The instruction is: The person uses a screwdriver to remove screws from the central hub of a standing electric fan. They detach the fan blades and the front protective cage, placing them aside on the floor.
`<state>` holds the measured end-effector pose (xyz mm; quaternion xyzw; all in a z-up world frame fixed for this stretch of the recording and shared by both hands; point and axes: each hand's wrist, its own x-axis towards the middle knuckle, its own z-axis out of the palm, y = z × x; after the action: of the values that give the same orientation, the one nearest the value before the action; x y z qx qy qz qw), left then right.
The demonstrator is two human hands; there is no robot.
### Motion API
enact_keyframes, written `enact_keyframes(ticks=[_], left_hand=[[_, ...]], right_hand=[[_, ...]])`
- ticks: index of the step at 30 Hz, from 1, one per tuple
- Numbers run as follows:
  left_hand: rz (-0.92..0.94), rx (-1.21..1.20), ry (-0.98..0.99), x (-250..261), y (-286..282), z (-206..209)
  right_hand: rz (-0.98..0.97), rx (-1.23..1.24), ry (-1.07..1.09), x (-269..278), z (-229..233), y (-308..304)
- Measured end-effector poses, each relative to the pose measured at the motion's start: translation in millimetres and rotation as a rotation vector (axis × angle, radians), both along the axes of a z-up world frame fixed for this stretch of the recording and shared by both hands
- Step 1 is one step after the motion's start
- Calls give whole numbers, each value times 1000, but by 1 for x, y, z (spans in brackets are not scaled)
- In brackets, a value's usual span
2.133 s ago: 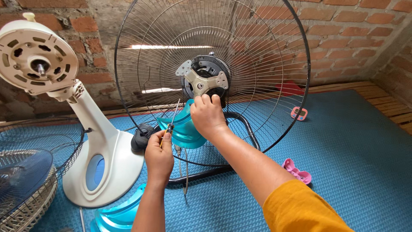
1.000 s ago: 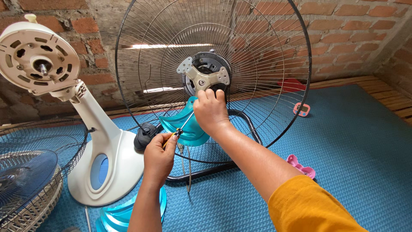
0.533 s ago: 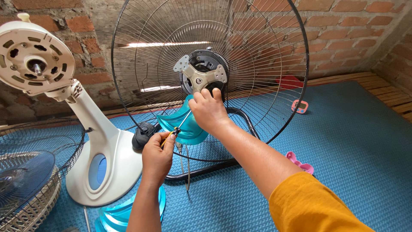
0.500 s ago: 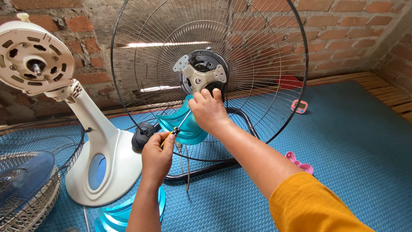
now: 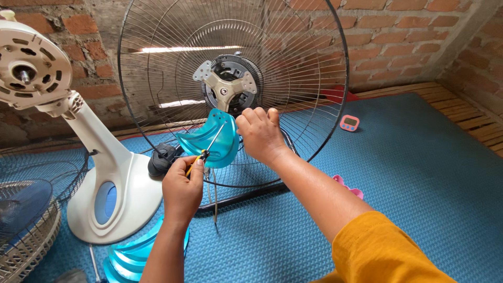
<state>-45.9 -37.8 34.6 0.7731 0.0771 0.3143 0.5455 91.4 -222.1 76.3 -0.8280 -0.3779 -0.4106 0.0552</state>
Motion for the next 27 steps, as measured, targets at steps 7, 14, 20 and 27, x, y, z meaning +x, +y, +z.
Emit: enact_keyframes(ticks=[7,14,20,27], left_hand=[[-75,89,12,-6,-52,12],[-219,47,-11,4,-125,22],[-298,42,38,8,-184,19],[-384,105,40,23,-235,-1]], right_hand=[[-34,110,-29,-15,-10,-71],[-157,264,-151,-28,-26,-144],[-340,523,-138,-31,-69,-198],[-656,652,219,-13,-125,-280]])
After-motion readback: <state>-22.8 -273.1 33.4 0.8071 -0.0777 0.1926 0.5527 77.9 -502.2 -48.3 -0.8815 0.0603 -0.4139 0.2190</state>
